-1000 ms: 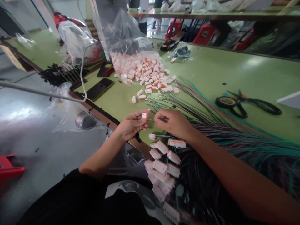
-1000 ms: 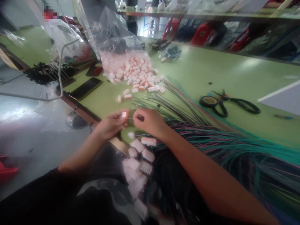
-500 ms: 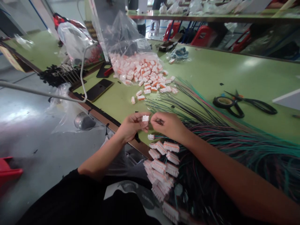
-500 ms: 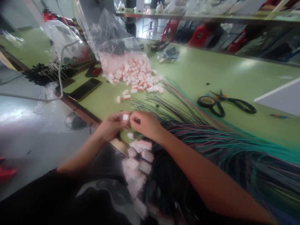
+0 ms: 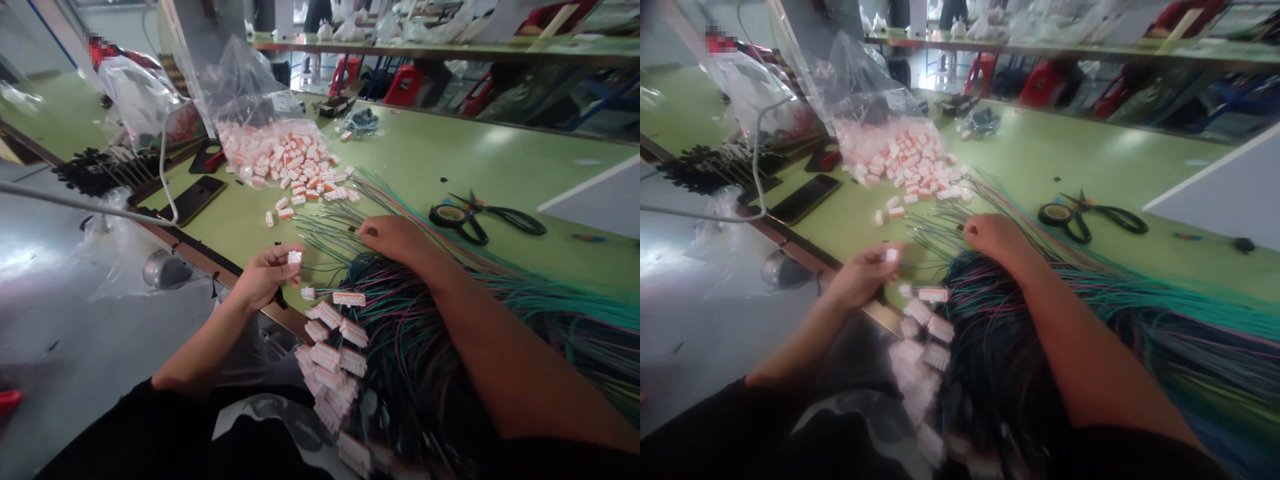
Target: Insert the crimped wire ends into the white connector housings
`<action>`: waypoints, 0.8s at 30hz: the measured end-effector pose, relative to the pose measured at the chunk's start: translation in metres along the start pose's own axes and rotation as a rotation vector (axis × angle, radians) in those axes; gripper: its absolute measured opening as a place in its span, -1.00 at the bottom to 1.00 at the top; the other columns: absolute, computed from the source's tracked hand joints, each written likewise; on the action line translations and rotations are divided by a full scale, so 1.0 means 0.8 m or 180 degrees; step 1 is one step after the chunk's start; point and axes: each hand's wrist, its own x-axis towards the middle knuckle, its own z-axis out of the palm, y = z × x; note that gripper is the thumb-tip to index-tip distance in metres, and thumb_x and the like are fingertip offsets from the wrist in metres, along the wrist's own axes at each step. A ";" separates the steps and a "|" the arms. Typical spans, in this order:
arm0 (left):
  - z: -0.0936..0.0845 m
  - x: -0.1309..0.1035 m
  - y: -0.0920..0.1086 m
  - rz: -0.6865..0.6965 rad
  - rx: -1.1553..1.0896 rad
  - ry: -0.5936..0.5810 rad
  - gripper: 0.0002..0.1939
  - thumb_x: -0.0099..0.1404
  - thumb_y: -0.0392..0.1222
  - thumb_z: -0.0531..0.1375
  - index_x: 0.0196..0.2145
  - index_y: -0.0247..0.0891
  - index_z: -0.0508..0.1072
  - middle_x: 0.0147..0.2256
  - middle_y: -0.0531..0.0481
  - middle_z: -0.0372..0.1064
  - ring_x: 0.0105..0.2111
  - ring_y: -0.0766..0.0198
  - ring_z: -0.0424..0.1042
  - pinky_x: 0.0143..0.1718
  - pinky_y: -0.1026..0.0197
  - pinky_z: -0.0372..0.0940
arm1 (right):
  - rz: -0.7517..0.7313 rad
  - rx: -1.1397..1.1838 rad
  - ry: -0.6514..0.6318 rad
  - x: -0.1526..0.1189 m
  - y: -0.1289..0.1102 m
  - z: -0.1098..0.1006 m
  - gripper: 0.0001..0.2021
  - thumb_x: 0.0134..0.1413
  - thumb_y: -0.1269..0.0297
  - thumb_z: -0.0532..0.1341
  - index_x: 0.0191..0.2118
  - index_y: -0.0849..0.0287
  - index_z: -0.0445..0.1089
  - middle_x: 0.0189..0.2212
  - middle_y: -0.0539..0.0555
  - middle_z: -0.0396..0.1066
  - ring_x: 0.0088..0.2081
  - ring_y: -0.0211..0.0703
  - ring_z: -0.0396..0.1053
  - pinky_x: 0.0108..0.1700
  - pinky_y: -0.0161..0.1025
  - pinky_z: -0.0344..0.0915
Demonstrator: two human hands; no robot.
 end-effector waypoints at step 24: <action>-0.001 0.001 -0.001 -0.0054 0.0065 -0.0045 -0.70 -0.15 -0.39 0.37 -0.35 -0.33 0.55 -0.61 0.09 0.39 -0.65 0.45 0.35 -0.62 0.41 0.29 | 0.0463 0.1040 0.0230 0.007 0.017 0.014 -0.81 -0.15 0.29 0.12 -0.42 0.20 0.45 -0.55 0.00 0.41 -0.48 -0.26 0.30 -0.43 -0.35 0.13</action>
